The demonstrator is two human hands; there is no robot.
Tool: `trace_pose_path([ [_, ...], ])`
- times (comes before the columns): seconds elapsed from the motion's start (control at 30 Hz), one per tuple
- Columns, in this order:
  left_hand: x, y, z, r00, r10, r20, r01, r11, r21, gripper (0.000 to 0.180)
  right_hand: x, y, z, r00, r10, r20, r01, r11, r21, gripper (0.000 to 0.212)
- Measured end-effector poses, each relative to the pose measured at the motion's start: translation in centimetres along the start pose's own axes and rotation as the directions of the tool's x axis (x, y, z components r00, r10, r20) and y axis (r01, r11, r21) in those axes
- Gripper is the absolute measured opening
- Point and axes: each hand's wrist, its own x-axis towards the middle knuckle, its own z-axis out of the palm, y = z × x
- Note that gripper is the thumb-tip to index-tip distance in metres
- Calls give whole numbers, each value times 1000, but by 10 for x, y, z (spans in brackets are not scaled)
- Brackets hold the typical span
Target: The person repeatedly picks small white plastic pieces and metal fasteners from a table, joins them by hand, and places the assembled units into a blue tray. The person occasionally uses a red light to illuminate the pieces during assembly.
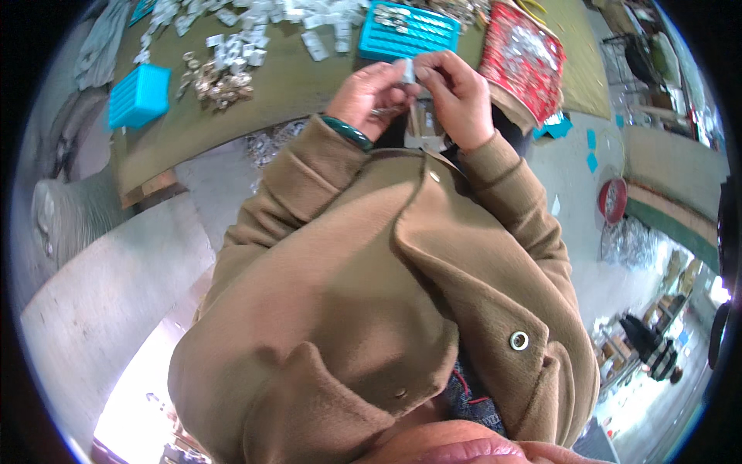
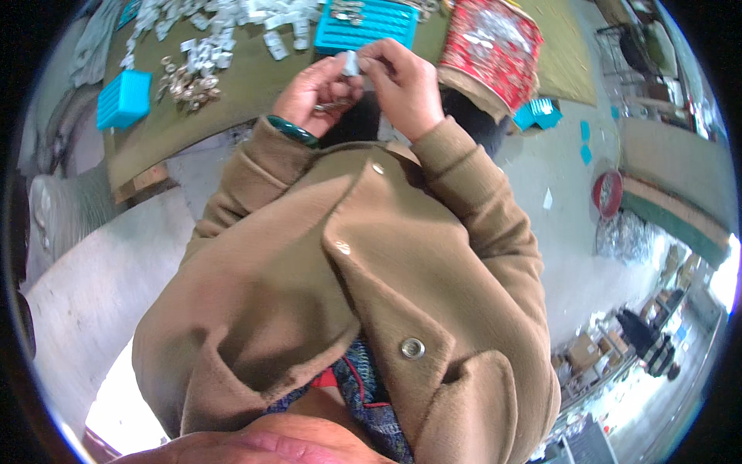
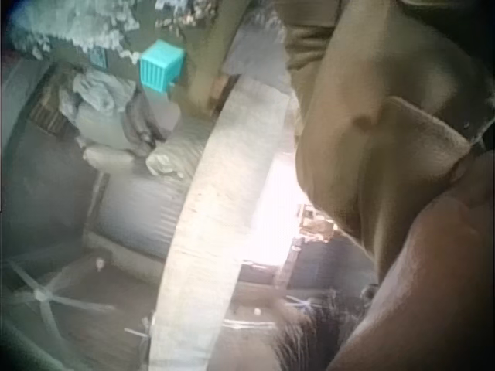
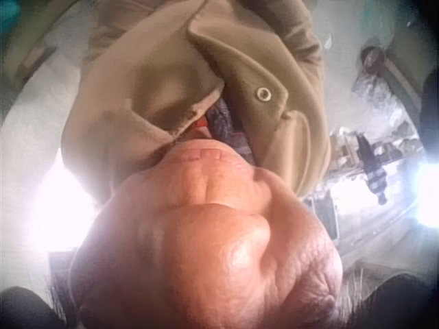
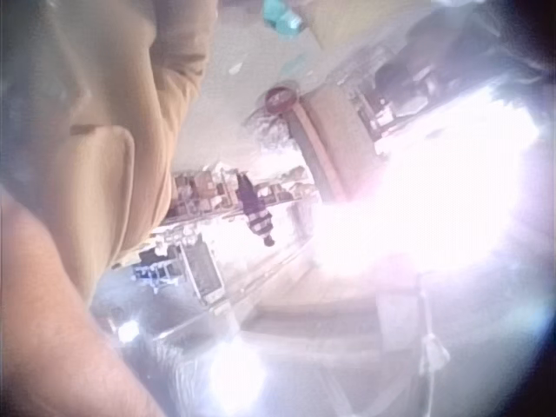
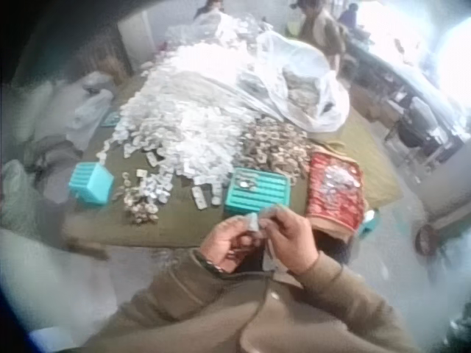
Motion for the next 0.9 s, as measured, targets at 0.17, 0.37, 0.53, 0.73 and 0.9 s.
trace_pose_path([
  [0.17, -8, 1, -18, 990, 132, -46, -122, 975, 186, 14, 3, -12, 23, 985, -174, -13, 166, 957, -238, 14],
  [0.37, -32, 39, -48, 846, 532, 39, -397, 580, 711, 17, 25, -23, 63, 958, -266, 109, 285, 929, -236, 18],
  [0.53, -52, 114, -105, 363, 853, 375, -251, -298, 921, 19, 30, -28, 79, 982, -108, 157, 130, 982, -135, 23],
  [0.73, -70, 151, -134, 399, 841, 366, 72, -427, 901, 32, 35, -41, 64, 997, -52, 57, 53, 998, -26, 28],
  [0.9, -73, 128, -105, 633, 756, 164, -516, 254, 818, 25, 21, -40, 34, 998, -65, -11, 64, 996, -60, 17],
])
